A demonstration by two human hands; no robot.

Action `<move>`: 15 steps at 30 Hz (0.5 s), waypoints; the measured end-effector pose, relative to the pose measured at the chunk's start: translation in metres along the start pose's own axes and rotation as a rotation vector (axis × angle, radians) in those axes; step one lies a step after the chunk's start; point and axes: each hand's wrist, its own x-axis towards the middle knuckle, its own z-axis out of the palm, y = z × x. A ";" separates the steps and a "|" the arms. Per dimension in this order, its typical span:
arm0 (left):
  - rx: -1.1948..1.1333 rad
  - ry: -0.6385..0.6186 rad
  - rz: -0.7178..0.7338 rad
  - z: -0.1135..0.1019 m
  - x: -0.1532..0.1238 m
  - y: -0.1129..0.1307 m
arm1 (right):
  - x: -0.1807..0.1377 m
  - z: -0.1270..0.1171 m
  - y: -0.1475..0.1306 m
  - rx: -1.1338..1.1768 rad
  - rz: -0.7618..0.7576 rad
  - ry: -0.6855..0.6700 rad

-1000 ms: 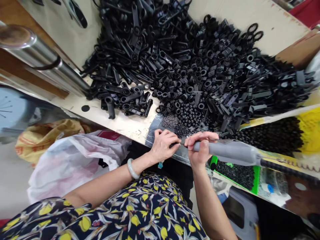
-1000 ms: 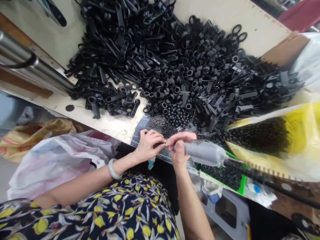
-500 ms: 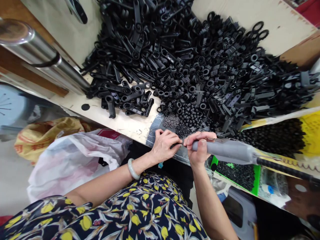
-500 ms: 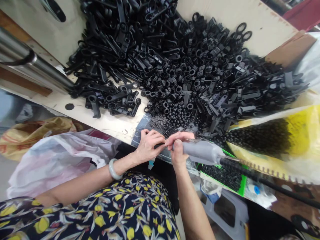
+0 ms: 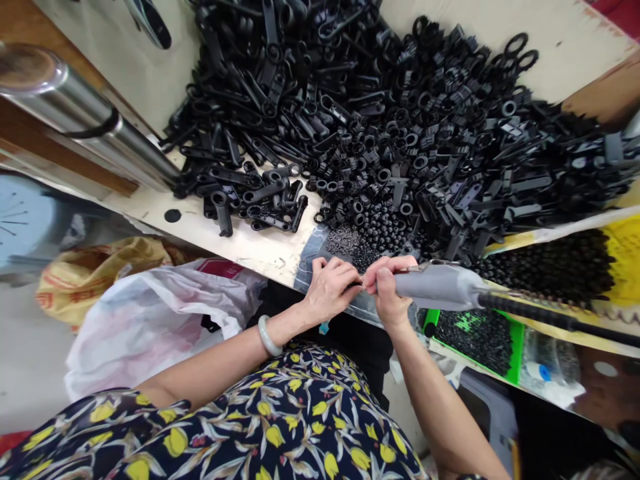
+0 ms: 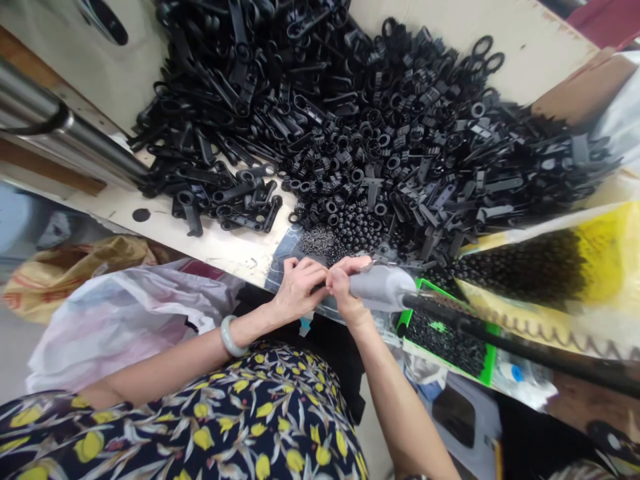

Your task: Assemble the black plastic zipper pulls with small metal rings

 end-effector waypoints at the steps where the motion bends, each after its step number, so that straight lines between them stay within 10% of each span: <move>1: 0.009 -0.004 0.001 0.000 0.000 0.000 | 0.000 0.001 0.000 -0.008 0.000 0.003; 15: 0.082 -0.027 0.048 0.003 -0.001 -0.006 | -0.002 0.001 -0.002 0.053 0.036 -0.005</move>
